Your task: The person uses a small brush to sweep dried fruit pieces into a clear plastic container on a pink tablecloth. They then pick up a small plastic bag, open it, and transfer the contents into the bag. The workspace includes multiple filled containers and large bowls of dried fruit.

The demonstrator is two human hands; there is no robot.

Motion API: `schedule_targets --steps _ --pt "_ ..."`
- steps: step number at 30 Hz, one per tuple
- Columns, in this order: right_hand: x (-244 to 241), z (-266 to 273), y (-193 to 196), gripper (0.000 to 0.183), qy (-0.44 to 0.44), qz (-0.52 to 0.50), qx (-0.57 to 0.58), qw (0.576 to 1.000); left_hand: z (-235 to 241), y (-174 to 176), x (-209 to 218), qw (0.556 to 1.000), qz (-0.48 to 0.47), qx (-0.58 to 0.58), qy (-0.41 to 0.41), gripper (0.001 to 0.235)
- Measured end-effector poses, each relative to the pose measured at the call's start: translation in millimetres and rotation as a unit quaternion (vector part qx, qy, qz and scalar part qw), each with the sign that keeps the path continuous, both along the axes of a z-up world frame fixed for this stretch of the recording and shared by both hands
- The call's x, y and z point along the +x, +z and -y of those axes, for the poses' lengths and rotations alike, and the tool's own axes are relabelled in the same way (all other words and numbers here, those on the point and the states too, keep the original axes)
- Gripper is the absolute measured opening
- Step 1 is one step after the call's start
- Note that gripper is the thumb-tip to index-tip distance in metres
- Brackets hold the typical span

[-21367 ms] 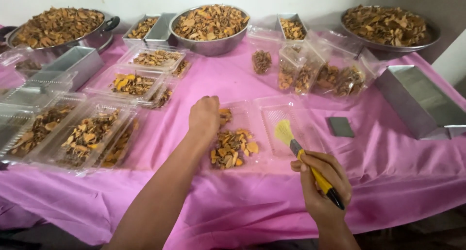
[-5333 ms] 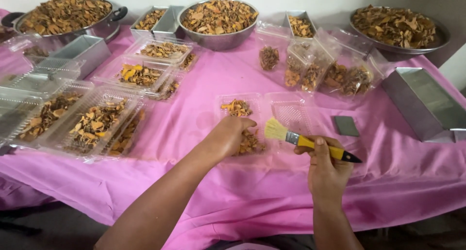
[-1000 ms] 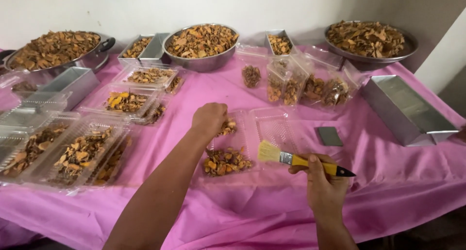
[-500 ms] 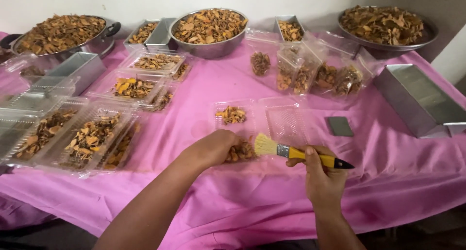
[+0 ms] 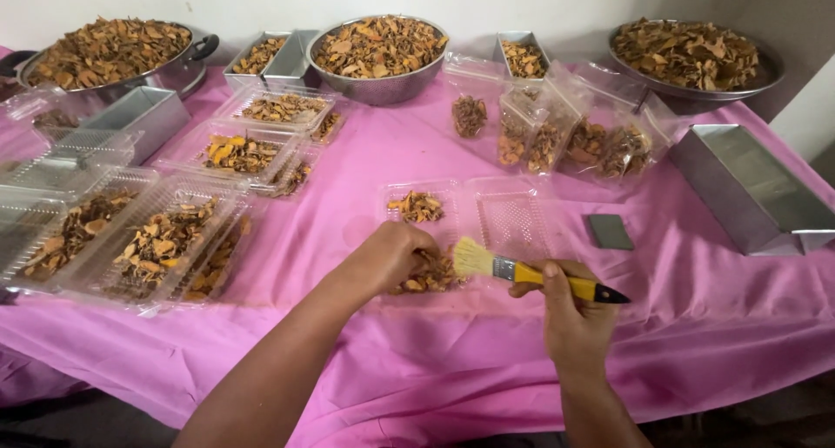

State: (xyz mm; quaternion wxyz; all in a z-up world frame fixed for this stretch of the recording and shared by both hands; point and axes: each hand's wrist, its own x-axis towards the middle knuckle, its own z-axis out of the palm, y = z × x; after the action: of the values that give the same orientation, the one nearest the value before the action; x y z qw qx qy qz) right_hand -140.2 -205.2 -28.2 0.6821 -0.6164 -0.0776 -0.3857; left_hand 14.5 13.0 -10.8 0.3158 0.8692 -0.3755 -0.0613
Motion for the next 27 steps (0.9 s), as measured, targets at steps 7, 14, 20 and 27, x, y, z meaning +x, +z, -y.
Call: schedule_targets --steps 7,14,20,27 --pt "9 -19 4 0.023 -0.021 -0.056 -0.069 0.996 6 49 -33 0.964 -0.179 -0.065 0.187 0.026" --pt "10 -21 7 0.025 -0.016 -0.046 -0.086 0.995 -5 55 -36 0.875 -0.342 -0.247 0.236 0.014" --pt "8 -23 8 0.023 0.008 -0.047 -0.099 0.994 -6 25 -18 0.855 -0.365 -0.320 0.183 0.023" --pt "37 -13 -17 0.021 0.001 0.039 0.063 0.997 -11 14 -23 0.839 -0.341 -0.395 0.150 0.030"
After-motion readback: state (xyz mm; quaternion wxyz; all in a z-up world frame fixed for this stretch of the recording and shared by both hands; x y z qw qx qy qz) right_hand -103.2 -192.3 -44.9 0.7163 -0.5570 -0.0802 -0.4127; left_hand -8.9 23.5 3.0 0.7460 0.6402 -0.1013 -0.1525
